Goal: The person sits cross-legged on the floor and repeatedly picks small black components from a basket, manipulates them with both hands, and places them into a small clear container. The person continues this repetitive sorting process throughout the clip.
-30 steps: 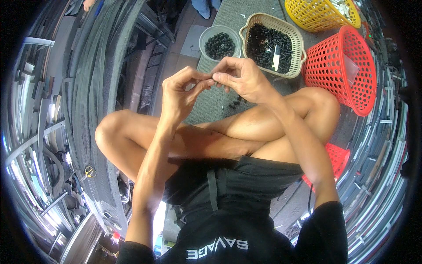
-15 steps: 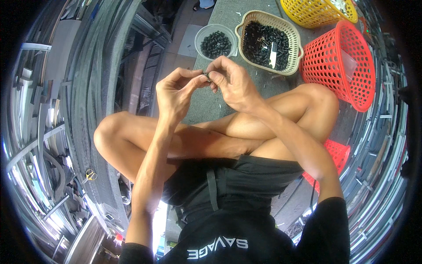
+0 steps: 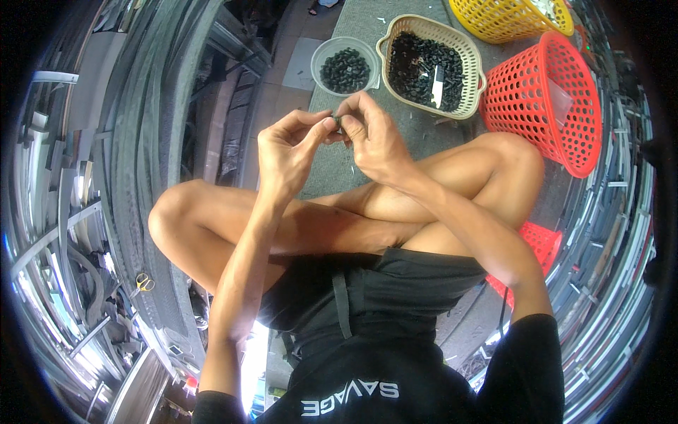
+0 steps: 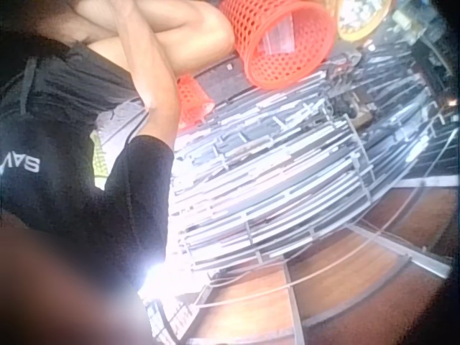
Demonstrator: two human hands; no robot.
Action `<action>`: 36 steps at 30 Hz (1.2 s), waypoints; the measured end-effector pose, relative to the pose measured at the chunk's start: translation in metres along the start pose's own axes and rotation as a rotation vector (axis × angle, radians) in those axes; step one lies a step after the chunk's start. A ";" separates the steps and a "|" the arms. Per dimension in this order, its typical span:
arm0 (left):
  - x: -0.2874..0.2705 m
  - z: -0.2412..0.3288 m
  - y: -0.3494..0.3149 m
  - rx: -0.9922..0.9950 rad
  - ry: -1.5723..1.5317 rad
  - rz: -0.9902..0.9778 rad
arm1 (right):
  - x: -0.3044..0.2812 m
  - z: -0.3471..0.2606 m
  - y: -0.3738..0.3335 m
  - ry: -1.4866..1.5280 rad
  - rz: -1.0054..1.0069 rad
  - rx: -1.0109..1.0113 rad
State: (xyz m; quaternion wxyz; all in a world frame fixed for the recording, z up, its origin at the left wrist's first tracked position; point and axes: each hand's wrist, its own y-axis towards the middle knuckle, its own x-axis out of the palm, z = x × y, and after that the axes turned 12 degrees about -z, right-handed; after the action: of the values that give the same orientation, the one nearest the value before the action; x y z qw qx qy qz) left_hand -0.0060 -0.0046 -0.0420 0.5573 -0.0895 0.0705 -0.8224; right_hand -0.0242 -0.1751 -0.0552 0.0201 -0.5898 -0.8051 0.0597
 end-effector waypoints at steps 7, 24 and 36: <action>-0.007 0.001 0.001 0.042 -0.096 -0.032 | -0.001 -0.006 0.006 -0.031 0.006 -0.141; -0.011 0.010 0.000 0.047 0.066 -0.014 | -0.013 -0.022 0.009 -0.166 -0.002 -0.228; -0.016 0.020 -0.006 0.144 0.510 -0.057 | -0.017 -0.023 0.007 -0.128 -0.133 -0.088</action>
State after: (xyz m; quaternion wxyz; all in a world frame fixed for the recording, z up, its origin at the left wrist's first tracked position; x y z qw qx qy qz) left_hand -0.0009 0.0118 -0.0219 0.5031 0.1587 0.1475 -0.8366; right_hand -0.0104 -0.1879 -0.0326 -0.0536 -0.5305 -0.8438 0.0604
